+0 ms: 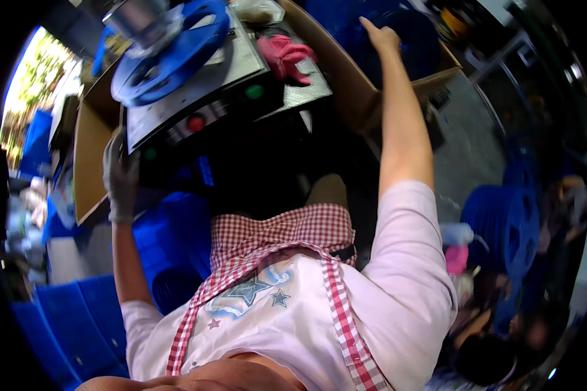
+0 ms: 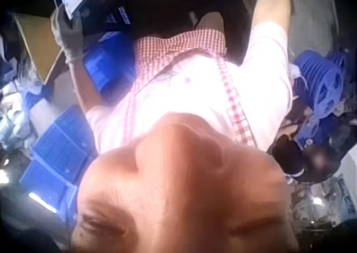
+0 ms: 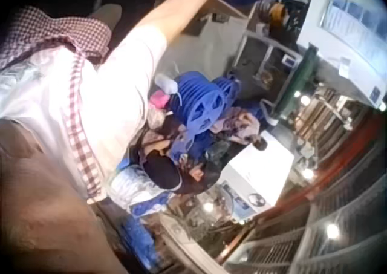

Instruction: The person repeatedly picks up blue plastic fan blades from a bin and places them onto a machine. They then press a button on the machine's control panel, seemingly to process or secure the blades. The person continues this cycle of picking, placing, and pressing the button throughout the video.

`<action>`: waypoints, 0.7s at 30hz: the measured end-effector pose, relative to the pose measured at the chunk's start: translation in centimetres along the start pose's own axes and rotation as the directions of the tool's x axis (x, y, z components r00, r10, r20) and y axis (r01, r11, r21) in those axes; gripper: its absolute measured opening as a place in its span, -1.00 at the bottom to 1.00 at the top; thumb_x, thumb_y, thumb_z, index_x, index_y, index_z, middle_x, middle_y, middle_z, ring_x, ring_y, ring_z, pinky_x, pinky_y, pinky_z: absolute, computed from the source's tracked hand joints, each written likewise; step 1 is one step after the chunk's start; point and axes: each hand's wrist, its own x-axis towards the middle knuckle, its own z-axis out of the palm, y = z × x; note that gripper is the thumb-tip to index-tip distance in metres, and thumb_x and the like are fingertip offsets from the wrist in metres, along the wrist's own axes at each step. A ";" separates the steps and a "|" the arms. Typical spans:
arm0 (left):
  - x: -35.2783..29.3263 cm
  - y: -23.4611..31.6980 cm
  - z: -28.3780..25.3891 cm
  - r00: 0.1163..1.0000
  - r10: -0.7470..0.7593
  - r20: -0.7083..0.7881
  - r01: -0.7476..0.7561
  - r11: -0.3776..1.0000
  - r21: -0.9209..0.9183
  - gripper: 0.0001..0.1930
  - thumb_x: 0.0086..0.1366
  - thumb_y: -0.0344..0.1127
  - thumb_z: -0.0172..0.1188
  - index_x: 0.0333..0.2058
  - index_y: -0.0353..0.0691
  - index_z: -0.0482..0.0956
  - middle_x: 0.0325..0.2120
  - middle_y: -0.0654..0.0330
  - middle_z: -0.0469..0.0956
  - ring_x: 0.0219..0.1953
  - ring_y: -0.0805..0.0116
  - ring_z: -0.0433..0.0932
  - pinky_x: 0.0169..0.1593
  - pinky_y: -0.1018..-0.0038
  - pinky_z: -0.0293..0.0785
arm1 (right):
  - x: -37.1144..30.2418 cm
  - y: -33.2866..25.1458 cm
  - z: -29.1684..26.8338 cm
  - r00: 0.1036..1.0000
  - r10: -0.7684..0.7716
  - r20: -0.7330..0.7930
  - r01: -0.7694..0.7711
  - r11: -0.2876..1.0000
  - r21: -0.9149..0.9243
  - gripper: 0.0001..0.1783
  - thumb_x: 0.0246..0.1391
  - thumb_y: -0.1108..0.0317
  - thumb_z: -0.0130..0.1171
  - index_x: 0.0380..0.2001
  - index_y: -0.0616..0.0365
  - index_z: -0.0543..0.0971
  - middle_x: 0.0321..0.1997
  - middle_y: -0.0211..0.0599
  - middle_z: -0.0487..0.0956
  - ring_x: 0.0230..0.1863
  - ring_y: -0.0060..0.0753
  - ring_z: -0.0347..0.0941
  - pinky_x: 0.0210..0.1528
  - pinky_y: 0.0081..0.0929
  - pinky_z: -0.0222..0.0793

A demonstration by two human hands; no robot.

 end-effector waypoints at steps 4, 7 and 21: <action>4.0 0.9 -1.2 0.996 0.084 -0.033 -0.086 0.995 -0.058 -0.52 0.10 -0.40 0.20 0.05 -0.17 0.41 0.00 0.03 0.43 0.08 0.05 0.38 0.13 0.28 0.30 | 0.9 -0.7 -0.5 0.987 0.114 -0.116 -0.105 0.991 0.086 -0.05 -0.30 -0.34 0.24 -0.25 0.53 0.55 -0.08 0.34 0.49 0.03 0.15 0.43 0.09 -0.23 0.28; 6.8 -0.8 0.2 0.985 0.173 0.029 -0.173 0.985 0.025 -0.47 0.11 -0.31 0.21 0.09 -0.14 0.35 -0.01 0.05 0.42 0.08 0.06 0.36 0.14 0.26 0.28 | 1.1 -1.2 -4.1 0.957 0.148 -0.248 -0.102 0.977 0.188 -0.17 -0.22 -0.23 0.24 -0.25 0.51 0.56 -0.09 0.27 0.52 0.03 0.13 0.43 0.11 -0.21 0.28; 11.1 -6.4 7.2 0.955 0.254 0.154 -0.294 0.878 0.377 -0.71 0.26 -0.31 -0.01 -0.03 -0.06 0.43 -0.25 0.11 0.51 -0.13 0.10 0.49 0.01 0.22 0.35 | -31.6 -6.3 -26.5 0.914 -0.336 -0.227 0.307 0.206 0.929 -0.60 -0.10 0.04 -0.11 -0.37 0.18 0.26 -0.41 -0.29 0.19 -0.41 -0.43 0.20 0.19 -0.26 0.02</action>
